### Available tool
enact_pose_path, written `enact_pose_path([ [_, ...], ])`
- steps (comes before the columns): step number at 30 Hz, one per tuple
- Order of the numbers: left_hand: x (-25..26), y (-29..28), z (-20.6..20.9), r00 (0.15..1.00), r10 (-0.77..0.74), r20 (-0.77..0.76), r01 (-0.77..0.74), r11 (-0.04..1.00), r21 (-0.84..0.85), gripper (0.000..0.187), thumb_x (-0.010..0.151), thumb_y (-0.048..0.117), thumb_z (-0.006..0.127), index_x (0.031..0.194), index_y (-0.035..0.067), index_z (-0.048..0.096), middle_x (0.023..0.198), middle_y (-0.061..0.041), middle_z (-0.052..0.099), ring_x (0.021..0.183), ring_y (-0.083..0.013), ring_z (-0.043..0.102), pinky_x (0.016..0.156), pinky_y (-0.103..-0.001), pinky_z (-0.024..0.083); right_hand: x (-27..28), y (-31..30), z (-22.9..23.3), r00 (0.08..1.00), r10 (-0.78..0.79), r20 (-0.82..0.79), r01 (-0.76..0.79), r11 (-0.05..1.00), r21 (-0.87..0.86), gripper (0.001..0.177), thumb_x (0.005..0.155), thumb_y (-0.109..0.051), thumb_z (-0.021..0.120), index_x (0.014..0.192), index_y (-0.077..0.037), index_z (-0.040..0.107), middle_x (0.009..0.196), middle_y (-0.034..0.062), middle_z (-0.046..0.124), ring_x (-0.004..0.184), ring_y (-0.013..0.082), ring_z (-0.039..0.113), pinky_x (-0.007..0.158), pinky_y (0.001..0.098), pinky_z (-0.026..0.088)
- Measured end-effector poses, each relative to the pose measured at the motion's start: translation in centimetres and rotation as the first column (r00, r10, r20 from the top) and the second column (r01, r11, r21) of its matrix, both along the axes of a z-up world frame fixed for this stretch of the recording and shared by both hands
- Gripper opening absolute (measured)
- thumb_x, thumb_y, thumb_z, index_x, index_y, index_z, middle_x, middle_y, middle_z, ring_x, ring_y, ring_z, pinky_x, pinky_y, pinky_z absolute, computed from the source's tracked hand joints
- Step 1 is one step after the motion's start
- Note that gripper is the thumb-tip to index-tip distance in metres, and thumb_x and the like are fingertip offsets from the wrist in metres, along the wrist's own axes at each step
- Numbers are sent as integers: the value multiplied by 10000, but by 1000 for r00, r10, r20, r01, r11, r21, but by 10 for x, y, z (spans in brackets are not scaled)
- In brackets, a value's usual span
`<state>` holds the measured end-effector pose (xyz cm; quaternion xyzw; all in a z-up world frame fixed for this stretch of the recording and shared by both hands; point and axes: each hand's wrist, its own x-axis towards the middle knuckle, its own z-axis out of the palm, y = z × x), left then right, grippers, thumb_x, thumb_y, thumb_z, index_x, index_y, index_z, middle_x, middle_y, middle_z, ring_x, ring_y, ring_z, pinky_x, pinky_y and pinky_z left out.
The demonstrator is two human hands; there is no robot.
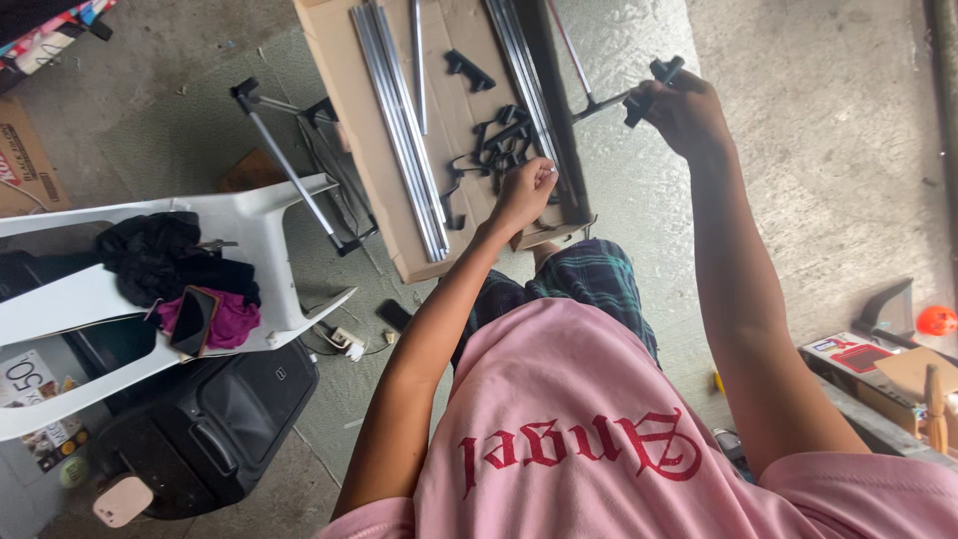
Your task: The person assembles a metal frame by connecting metal poles with black plastic connectors. They pick up poles and connectors from a cardboard box, insert the connectors into the poles, and assemble the structure on the floor.
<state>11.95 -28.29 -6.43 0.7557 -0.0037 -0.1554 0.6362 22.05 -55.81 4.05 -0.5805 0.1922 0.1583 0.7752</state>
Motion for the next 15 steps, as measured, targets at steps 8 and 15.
enact_pose_path([
  [8,63,-90,9,999,32,-11,-32,999,30,284,970,214,675,1169,12,677,952,-137,770,857,-227,761,765,-336,591,48,-41,-12,986,151,-77,-159,980,-117,395,1011,-18,603,1376,110,521,1202,226,682,1112,312,741,961,400,597],
  [15,86,-146,-7,992,119,31,-121,990,67,341,919,192,708,1222,39,677,990,-144,776,866,-252,779,754,-362,599,66,-43,-29,968,250,8,-234,915,-328,355,945,-30,744,1252,78,602,1128,164,713,965,248,763,825,358,677],
])
